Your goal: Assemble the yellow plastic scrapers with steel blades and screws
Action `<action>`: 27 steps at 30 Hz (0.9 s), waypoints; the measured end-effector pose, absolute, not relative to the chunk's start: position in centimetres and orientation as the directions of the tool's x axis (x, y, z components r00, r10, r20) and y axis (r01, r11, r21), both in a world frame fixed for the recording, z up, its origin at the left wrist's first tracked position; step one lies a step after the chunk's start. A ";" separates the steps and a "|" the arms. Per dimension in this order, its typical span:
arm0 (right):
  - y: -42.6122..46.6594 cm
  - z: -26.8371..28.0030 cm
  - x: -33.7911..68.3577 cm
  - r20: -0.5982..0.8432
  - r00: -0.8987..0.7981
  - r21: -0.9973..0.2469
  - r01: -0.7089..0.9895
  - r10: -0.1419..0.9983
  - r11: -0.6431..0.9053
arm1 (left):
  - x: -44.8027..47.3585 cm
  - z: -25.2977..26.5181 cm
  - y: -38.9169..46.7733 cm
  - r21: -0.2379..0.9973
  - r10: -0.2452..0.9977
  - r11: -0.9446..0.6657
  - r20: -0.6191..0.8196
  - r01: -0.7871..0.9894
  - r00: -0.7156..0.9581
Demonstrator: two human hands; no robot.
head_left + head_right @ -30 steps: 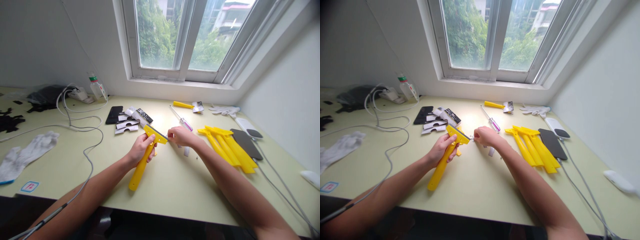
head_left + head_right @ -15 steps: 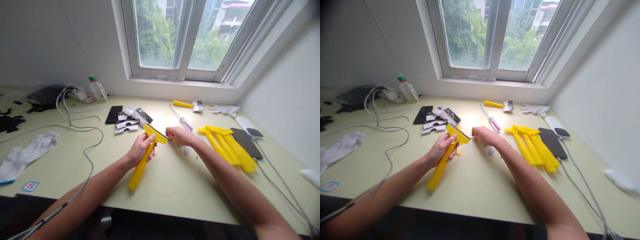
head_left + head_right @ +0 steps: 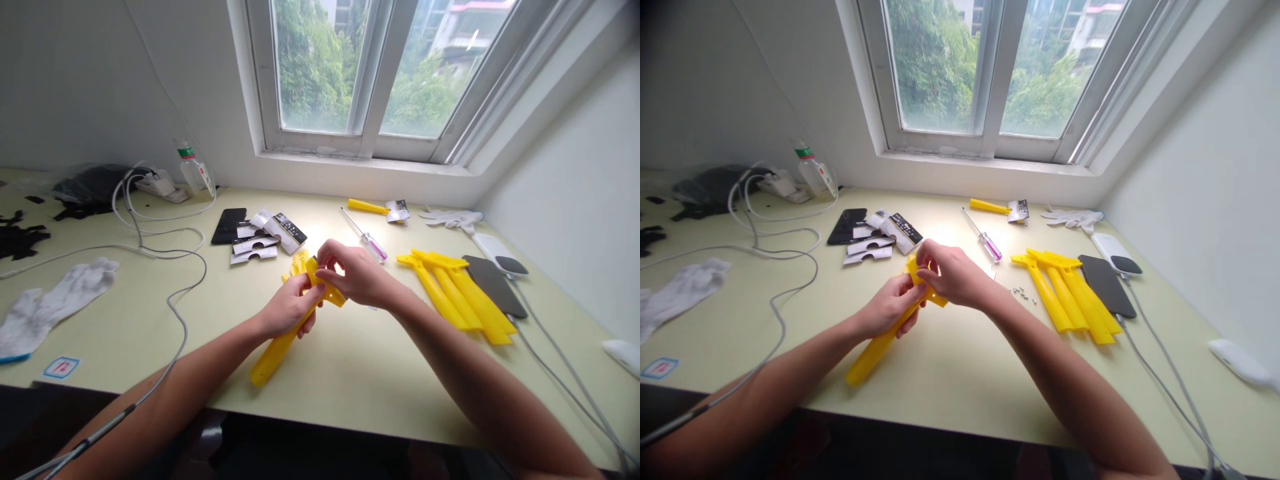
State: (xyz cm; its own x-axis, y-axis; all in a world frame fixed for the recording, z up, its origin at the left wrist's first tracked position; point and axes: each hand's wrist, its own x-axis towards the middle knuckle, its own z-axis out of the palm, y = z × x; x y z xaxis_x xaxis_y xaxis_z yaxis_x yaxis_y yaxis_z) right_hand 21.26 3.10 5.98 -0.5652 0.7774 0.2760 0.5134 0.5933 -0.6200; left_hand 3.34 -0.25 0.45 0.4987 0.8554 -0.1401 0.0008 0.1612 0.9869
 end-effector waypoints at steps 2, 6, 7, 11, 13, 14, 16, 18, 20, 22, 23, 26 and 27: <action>2.7 5.8 20.8 0.283 -0.563 -0.576 0.547 0.776 0.607 | 3.3 0.4 -0.2 0.991 0.863 0.127 -0.132 0.044 0.488; 2.8 5.6 20.6 0.290 -0.541 -0.576 0.560 0.789 0.595 | 3.2 0.4 -0.1 0.991 0.869 0.089 -0.126 0.099 0.479; 2.8 5.6 20.7 0.281 -0.535 -0.594 0.555 0.797 0.582 | 3.2 0.4 -0.2 0.991 0.870 0.084 -0.124 0.106 0.476; 2.7 5.8 20.6 0.255 -0.517 -0.655 0.529 0.817 0.539 | 3.2 0.5 -0.3 0.991 0.877 0.075 -0.120 0.115 0.465; 2.6 5.7 20.6 0.260 -0.516 -0.655 0.527 0.816 0.542 | 3.2 0.5 -0.3 0.989 0.878 0.070 -0.125 0.133 0.463; 2.7 5.7 20.5 0.271 -0.517 -0.636 0.537 0.812 0.554 | 3.2 0.5 -0.2 0.988 0.879 0.070 -0.126 0.138 0.460; 2.7 5.5 20.5 0.304 -0.520 -0.575 0.568 0.798 0.589 | 3.2 0.5 -0.1 0.988 0.883 0.074 -0.127 0.133 0.453; 2.9 5.3 20.5 0.337 -0.517 -0.525 0.591 0.787 0.612 | 3.1 0.5 0.0 0.990 0.884 0.078 -0.125 0.120 0.451; 3.0 5.3 20.6 0.347 -0.497 -0.530 0.596 0.795 0.604 | 3.1 0.4 0.1 0.990 0.881 0.076 -0.123 0.119 0.457; 3.2 5.2 20.6 0.330 -0.470 -0.578 0.585 0.819 0.569 | 3.0 0.3 0.1 0.989 0.877 0.074 -0.126 0.129 0.463; 3.2 5.2 20.7 0.314 -0.459 -0.606 0.577 0.831 0.548 | 3.0 0.3 0.0 0.988 0.874 0.072 -0.129 0.138 0.469; 3.3 4.9 20.6 0.266 -0.448 -0.681 0.539 0.853 0.496 | 3.0 0.1 0.0 0.986 0.862 0.057 -0.129 0.160 0.491; 3.3 4.8 20.6 0.253 -0.446 -0.700 0.528 0.858 0.481 | 3.0 0.1 0.0 0.986 0.860 0.051 -0.125 0.160 0.495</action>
